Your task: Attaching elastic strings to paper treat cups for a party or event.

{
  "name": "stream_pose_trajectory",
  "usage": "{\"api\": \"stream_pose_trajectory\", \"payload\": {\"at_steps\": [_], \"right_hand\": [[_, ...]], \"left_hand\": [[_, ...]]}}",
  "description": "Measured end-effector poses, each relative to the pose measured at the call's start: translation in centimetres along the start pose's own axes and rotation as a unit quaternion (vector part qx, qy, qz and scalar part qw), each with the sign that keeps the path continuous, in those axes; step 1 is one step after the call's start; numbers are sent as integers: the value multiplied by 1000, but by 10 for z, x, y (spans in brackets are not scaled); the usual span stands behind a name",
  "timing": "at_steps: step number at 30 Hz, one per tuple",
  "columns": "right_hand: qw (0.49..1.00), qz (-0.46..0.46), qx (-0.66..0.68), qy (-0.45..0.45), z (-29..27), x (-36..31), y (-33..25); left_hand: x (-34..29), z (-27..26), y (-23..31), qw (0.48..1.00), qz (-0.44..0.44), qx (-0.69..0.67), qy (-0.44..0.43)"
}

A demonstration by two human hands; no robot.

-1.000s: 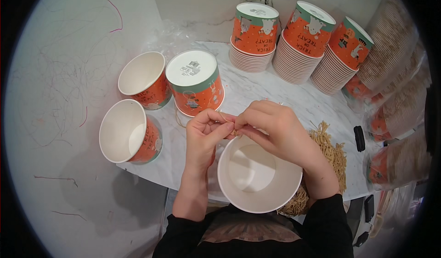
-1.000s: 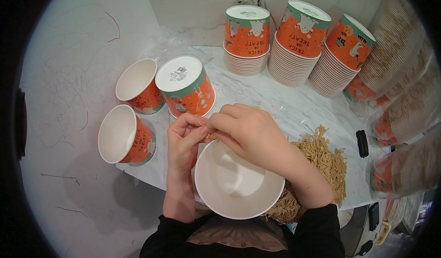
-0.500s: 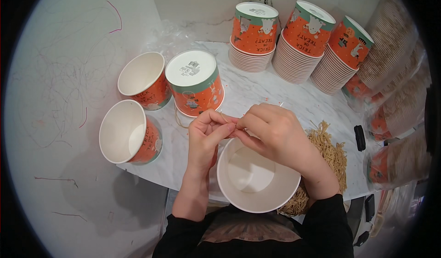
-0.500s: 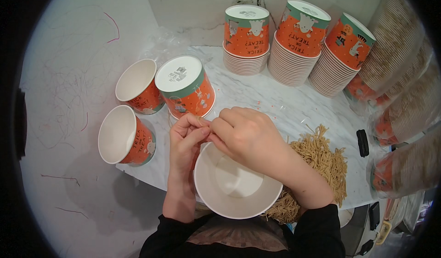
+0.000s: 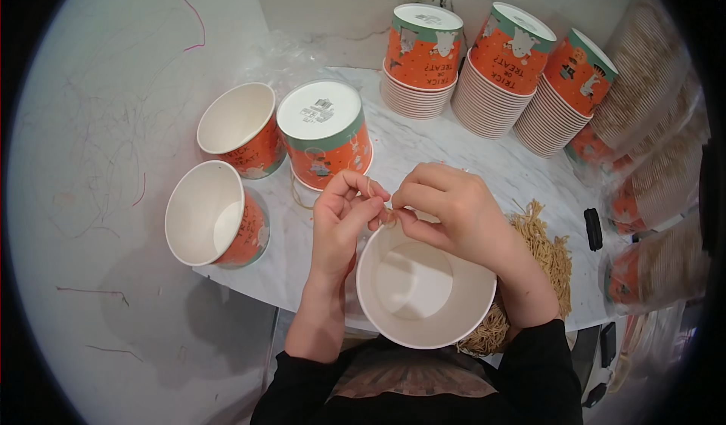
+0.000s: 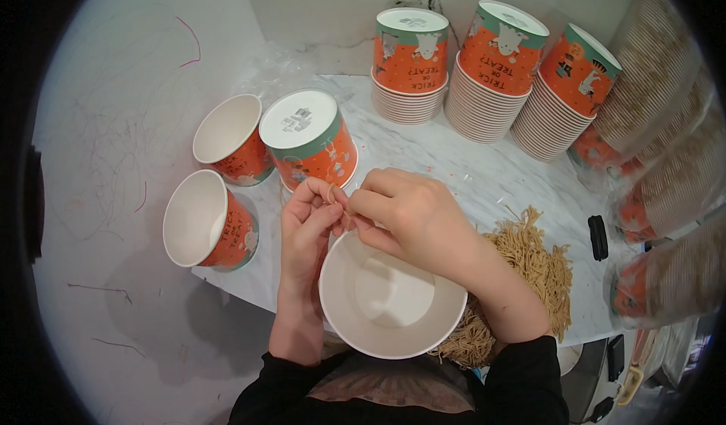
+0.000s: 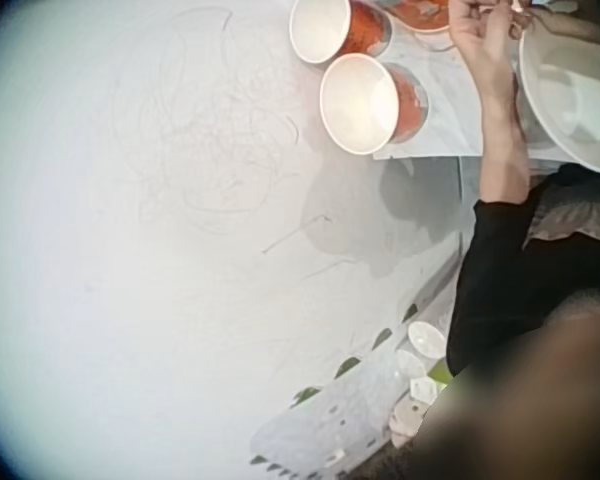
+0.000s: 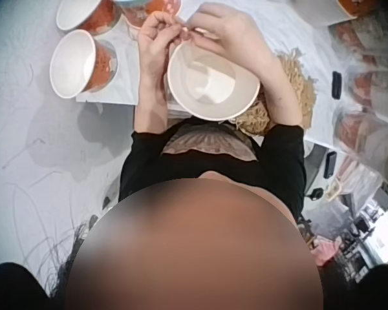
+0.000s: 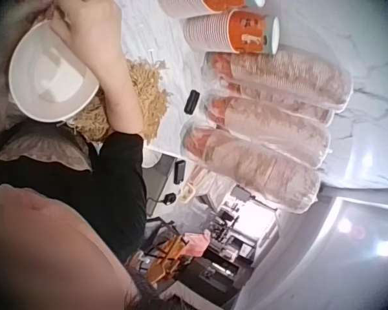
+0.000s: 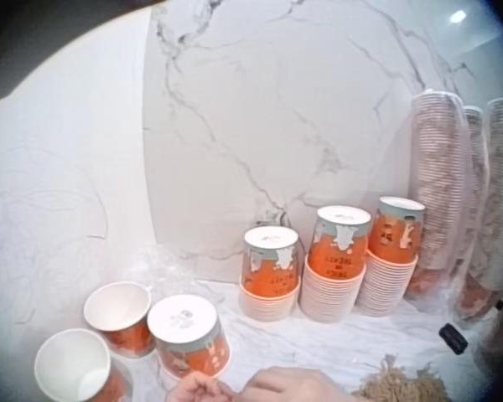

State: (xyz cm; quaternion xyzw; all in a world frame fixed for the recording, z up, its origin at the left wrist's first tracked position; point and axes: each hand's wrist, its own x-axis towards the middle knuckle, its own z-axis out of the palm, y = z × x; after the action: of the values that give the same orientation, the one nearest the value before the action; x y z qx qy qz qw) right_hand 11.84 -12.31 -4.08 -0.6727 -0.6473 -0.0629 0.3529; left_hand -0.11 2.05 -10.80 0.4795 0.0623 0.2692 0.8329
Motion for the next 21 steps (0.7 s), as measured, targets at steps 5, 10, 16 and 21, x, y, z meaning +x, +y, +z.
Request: {"api": "stream_pose_trajectory", "payload": {"at_steps": [5,10,16,21], "right_hand": [[1000,-6,1,-7,-1,3,-3],[1000,-16,3,-3,0,3,-2],[999,16,28,-17,-3,2,-1],[997,47,37,-40,-4,1,2]], "left_hand": [[1,-2,3,1000,-12,-13,-9],[1,-2,4,998,-18,-54,0],[2,-3,1,999,7,-47,-2],[3,-2,-1,999,15,-44,-6]]}}
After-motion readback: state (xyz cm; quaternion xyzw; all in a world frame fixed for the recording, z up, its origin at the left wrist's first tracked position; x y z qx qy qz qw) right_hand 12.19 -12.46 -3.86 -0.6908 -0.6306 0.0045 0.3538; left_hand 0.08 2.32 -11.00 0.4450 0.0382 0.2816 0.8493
